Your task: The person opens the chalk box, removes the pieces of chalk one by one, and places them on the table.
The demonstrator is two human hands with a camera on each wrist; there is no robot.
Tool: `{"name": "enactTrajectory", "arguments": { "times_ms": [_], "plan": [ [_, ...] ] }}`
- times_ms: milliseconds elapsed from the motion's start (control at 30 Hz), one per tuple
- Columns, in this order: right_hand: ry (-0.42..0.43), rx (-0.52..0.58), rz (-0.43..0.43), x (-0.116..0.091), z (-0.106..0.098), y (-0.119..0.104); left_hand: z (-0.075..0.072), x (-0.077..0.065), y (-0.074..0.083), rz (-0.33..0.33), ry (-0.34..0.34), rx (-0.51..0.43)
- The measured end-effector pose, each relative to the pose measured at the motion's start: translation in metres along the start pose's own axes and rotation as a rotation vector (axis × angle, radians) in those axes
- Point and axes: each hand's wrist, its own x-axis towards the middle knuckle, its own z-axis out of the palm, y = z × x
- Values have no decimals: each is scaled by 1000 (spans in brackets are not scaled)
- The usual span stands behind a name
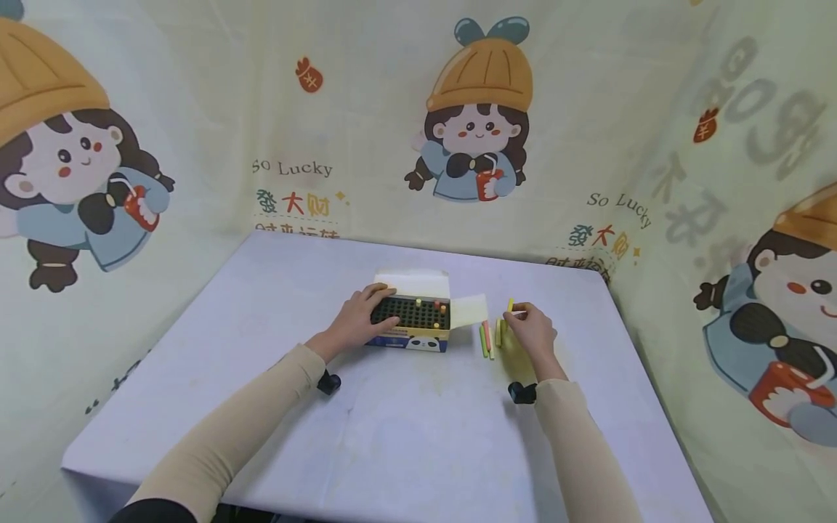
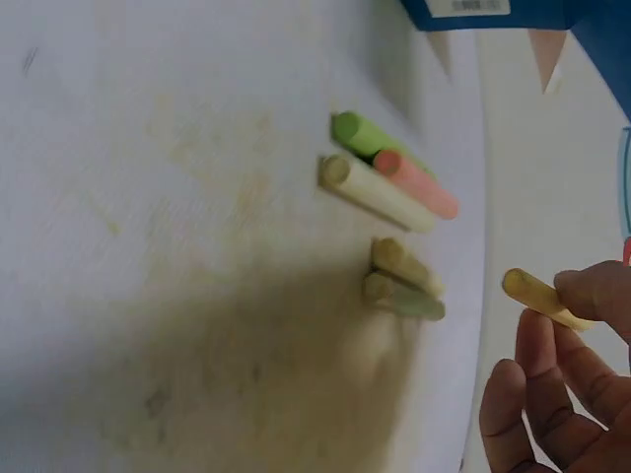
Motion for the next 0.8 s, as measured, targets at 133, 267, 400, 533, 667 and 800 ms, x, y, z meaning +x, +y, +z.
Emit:
{"name": "enactTrajectory", "arguments": {
  "times_ms": [133, 267, 400, 533, 667, 800],
  "plan": [
    [-34, -54, 40, 1, 1, 9, 1, 0, 0, 1, 6, 0],
    [-80, -67, 84, 1, 0, 16, 0, 0, -1, 3, 3, -7],
    [-117, -67, 100, 0, 0, 20, 0, 1, -1, 2, 1, -8],
    [-133, -60, 91, -1, 1, 21, 1, 2, -2, -3, 2, 4],
    [-145, -55, 101, -3, 3, 20, 2, 2, -2, -1, 5, 9],
    [-149, -61, 126, -2, 6, 21, 2, 2, -3, 11, 16, 5]
  ]
}}
